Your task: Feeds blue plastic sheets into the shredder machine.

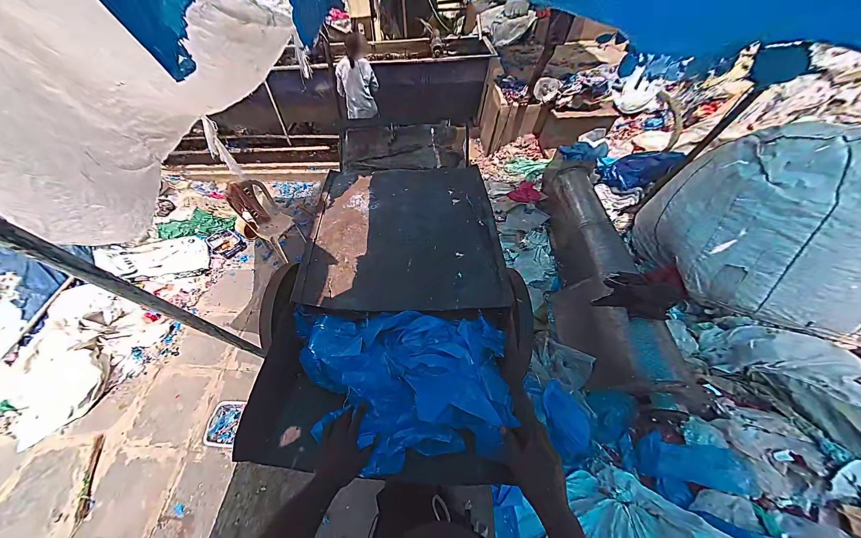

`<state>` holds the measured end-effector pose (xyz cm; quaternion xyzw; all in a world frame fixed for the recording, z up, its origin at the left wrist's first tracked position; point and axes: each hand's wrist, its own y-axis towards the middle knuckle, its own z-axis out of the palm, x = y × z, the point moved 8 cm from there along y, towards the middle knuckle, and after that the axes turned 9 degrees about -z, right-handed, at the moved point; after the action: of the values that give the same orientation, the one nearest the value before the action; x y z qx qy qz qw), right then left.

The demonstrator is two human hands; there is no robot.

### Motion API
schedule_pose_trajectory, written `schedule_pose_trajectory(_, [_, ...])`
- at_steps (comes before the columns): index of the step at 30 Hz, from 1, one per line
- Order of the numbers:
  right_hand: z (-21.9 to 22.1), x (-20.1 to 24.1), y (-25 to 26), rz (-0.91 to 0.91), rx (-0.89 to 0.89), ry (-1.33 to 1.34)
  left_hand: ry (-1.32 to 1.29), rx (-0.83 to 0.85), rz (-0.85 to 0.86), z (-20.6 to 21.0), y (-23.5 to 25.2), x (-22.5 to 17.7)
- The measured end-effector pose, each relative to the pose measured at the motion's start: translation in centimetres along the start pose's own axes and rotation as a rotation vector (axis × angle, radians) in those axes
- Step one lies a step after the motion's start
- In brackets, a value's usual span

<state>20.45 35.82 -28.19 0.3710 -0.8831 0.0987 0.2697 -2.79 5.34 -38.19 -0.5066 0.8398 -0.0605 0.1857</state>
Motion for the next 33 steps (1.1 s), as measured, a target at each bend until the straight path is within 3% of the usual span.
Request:
schedule_pose_trajectory(1, [0.3,-0.3,0.1,-0.007,0.018,-0.016,-0.001,-0.062,0.024,0.6,0.2,0.3])
schedule_pose_trajectory(4, [0.5,-0.4,0.2,0.001,0.039,-0.012,0.012,0.071,-0.014,0.0,0.0,-0.1])
schedule_pose_trajectory(10, [0.8,-0.7,0.1,0.006,0.035,0.026,0.020,0.059,-0.016,0.3,0.1,0.2])
schedule_pose_trajectory(19, [-0.4,0.5,1.7,0.111,0.273,-0.090,-0.017,0.078,-0.020,-0.1,-0.1,0.0])
schedule_pose_trajectory(29, [0.1,1.3,2.9,0.186,0.212,-0.079,-0.019,0.086,-0.029,-0.1,0.0,0.1])
schedule_pose_trajectory(33, [-0.4,1.9,2.4,0.184,0.199,-0.043,0.027,-0.027,-0.004,2.6,1.2,1.3])
